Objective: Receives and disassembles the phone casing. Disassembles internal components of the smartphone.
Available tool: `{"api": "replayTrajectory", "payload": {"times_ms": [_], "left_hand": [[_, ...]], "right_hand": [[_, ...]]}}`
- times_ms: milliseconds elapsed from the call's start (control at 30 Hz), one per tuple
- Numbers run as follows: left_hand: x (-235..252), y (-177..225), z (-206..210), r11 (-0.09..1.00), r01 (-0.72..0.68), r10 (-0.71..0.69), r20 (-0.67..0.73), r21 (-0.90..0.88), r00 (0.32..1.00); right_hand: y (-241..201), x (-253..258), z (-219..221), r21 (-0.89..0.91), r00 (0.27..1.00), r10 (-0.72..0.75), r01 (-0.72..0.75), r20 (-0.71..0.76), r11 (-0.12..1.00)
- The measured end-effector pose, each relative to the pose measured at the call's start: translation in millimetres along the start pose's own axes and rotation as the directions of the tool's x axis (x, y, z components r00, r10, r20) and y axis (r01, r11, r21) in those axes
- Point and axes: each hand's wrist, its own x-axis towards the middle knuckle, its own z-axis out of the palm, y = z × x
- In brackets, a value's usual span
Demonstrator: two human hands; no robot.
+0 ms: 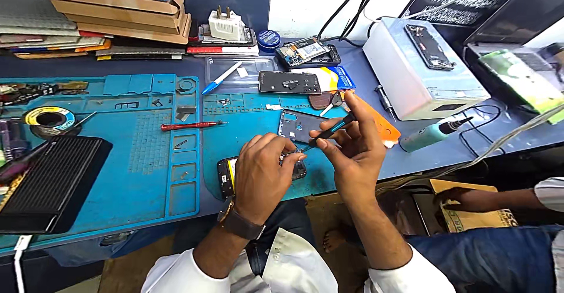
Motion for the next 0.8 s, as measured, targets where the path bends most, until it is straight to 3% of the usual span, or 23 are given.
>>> {"api": "replayTrajectory", "payload": {"times_ms": [167,567,733,800], "left_hand": [[-12.7,-7.4,-6.3,0.992,-0.031,0.024,0.063,0.118,0.998],[-39.3,-20.1,-6.3,0.973,-0.072,0.050,0.106,0.221,0.993],[-42.3,-22.9,-4.0,0.971,-0.085,0.064,0.098,0.224,0.993],[-43.1,-22.6,-4.5,0.969,-0.081,0.057,0.104,0.236,0.993]], "right_hand": [[13.9,-3.0,-3.6,-0.235,0.995,-0.098,0.099,0.014,0.967],[15.4,1.5,-6.3,-0.251,0.984,-0.131,0.157,0.118,0.955],[13.8,14.1,-9.4,-0.290,0.906,-0.243,0.350,0.347,0.891],[16.6,18.9,-4.6,-0.354,0.903,-0.279,0.391,0.327,0.850]]}}
